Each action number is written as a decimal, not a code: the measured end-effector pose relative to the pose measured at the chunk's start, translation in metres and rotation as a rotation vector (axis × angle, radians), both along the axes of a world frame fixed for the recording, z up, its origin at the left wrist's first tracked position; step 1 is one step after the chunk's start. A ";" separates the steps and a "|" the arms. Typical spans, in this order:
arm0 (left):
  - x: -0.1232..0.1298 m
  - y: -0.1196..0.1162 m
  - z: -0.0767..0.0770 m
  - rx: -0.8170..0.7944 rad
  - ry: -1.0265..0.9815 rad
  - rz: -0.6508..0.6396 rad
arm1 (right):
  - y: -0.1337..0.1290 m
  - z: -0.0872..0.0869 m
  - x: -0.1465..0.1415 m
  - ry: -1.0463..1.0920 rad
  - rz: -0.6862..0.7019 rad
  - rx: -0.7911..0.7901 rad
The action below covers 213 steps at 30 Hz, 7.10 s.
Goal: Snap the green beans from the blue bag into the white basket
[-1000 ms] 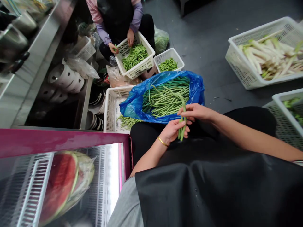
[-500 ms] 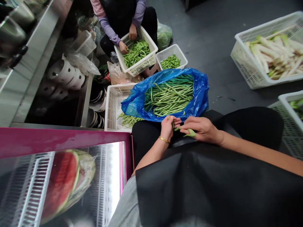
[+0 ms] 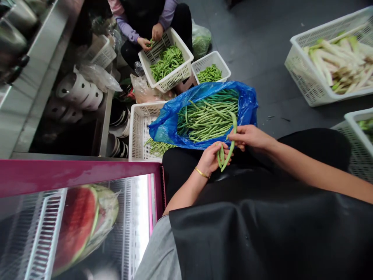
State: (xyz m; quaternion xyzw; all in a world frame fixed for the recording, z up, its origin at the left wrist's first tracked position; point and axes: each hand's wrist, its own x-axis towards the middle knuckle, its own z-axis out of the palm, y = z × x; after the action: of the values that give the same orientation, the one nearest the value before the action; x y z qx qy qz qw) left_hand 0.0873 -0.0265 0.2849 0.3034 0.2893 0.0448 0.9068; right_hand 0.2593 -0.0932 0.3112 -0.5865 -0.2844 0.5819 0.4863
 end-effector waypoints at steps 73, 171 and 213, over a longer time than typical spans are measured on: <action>0.002 0.024 0.007 0.049 -0.127 0.229 | 0.066 -0.022 0.061 -1.174 0.391 -0.048; -0.004 0.020 0.017 0.183 -0.194 -0.008 | -0.004 0.041 0.048 -0.682 1.050 0.011; 0.011 -0.005 0.011 0.291 0.025 0.434 | -0.048 0.042 -0.012 -0.337 -0.133 0.300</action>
State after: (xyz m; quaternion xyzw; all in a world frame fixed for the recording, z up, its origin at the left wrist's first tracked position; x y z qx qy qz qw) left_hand 0.0982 -0.0312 0.2962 0.3622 0.3491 0.2758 0.8191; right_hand 0.2476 -0.1415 0.3529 -0.6142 -0.4055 0.3934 0.5509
